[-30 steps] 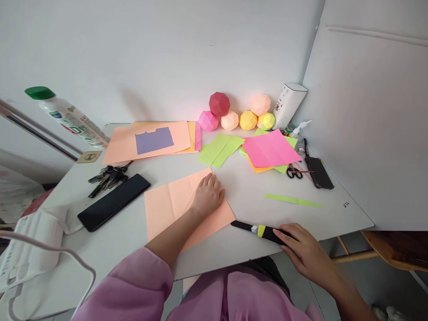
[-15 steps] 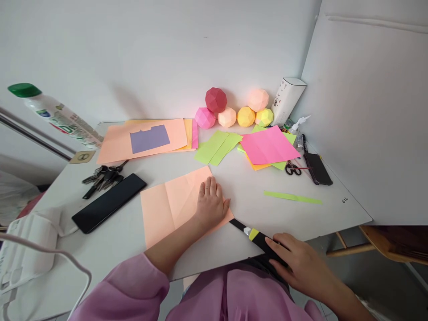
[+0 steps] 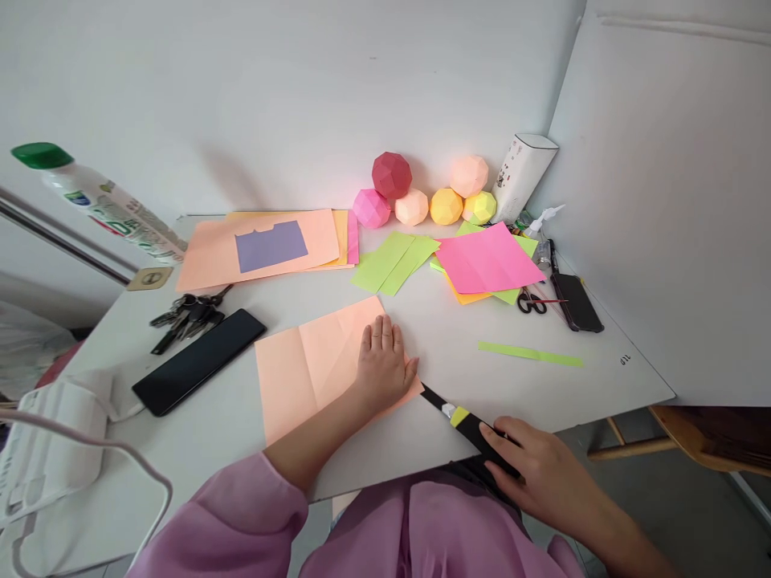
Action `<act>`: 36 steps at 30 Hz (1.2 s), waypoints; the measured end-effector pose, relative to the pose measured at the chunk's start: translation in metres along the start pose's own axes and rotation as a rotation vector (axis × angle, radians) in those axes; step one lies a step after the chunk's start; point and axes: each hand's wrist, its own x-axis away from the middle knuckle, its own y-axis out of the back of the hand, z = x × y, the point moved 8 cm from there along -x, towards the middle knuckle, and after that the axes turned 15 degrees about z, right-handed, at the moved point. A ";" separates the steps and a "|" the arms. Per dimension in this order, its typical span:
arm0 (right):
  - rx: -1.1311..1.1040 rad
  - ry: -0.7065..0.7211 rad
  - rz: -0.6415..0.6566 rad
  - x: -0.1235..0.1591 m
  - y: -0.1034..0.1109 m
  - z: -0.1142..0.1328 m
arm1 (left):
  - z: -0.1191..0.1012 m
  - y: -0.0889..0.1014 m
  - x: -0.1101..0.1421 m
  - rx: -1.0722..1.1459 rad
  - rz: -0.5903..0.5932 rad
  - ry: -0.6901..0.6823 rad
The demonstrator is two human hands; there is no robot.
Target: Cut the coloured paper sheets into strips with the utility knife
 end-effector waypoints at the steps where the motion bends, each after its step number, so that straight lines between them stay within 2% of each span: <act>1: -0.008 0.002 -0.001 0.001 0.000 -0.001 | 0.000 0.000 0.000 0.007 -0.005 0.000; 16: -0.021 0.058 -0.013 -0.027 0.012 -0.006 | 0.001 0.001 0.000 0.005 -0.031 0.007; 21: -0.014 0.039 0.007 -0.028 0.010 -0.009 | 0.001 0.001 0.000 -0.009 0.004 0.000; 36: 0.011 0.045 0.016 -0.051 0.010 -0.015 | 0.002 0.002 0.000 0.003 -0.033 0.010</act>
